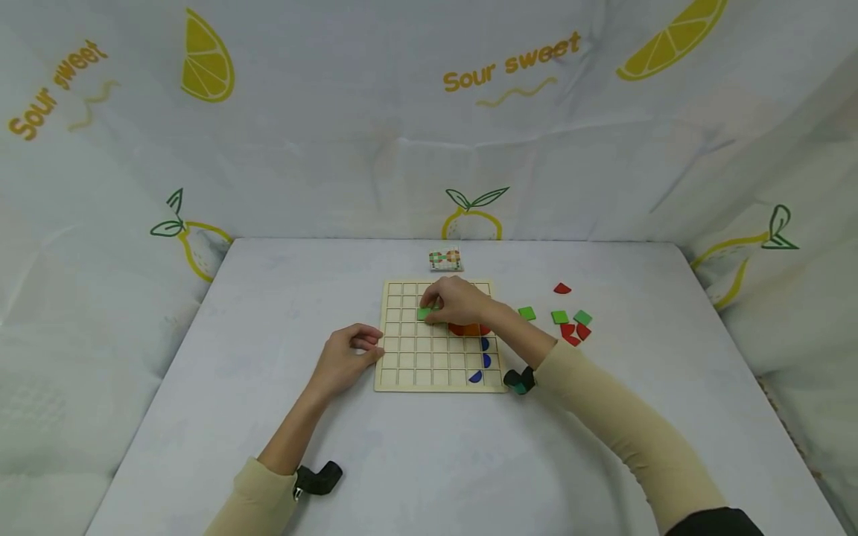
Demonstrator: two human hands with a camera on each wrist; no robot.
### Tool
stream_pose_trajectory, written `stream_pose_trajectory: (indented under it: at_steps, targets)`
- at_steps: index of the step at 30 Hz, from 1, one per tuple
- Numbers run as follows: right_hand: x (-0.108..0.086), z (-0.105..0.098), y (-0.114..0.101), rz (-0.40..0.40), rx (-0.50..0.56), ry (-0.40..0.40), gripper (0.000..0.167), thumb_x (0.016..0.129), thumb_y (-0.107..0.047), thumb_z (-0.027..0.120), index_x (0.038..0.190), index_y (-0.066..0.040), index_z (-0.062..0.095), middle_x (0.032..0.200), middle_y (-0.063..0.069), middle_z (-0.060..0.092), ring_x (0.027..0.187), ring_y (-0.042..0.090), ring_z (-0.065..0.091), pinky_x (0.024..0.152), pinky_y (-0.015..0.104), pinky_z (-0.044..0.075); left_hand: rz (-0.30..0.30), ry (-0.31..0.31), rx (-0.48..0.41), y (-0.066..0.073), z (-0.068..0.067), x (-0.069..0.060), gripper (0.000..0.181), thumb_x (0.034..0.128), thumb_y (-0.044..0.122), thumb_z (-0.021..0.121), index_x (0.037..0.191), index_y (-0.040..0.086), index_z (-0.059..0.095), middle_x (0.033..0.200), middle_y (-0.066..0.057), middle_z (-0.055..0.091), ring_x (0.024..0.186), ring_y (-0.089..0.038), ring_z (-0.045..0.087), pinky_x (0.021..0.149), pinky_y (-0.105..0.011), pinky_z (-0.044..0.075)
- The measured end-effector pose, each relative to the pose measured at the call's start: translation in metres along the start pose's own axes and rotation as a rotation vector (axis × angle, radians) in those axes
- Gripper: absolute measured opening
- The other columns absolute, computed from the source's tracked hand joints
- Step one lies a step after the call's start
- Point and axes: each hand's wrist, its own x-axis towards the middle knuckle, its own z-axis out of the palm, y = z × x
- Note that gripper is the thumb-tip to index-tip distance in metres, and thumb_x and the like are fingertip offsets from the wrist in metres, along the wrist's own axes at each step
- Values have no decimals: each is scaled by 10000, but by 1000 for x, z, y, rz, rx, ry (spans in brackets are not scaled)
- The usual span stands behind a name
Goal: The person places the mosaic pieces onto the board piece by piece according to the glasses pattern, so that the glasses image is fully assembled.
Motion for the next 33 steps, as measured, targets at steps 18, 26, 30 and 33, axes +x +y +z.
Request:
stream_pose_trajectory:
  at_steps: [18, 26, 30, 33]
  targets:
    - [-4, 3, 5, -82, 42, 59, 125, 1011, -101, 758, 1105, -46, 819, 1103, 97, 827, 958, 199, 746, 902, 335, 614, 1, -3, 3, 0, 0, 1, 273, 935, 100, 815, 1202, 74, 764, 1096, -89, 755, 957, -150, 695, 872, -254, 520]
    - [-15, -15, 13, -16, 130, 96, 183, 1031, -129, 726, 1167, -34, 805, 1144, 100, 816, 1058, 256, 742, 974, 412, 617, -4, 1, 15, 1, 0, 0, 279, 935, 104, 815, 1207, 70, 760, 1091, -87, 756, 954, -148, 696, 876, -265, 518]
    - [-26, -29, 23, 13, 141, 129, 197, 1020, -144, 746, 1165, -25, 807, 1118, 105, 816, 1055, 275, 730, 976, 439, 612, -2, 2, 17, 1, 0, 0, 279, 934, 100, 815, 1206, 71, 761, 1088, -86, 757, 953, -149, 698, 883, -272, 519]
    - [-36, -37, 33, 55, 142, 141, 208, 1015, -177, 760, 1166, -42, 808, 1127, 98, 813, 1065, 273, 714, 968, 410, 607, 0, 3, 22, 0, 0, 0, 278, 934, 99, 814, 1205, 71, 761, 1087, -85, 756, 954, -149, 697, 885, -273, 518]
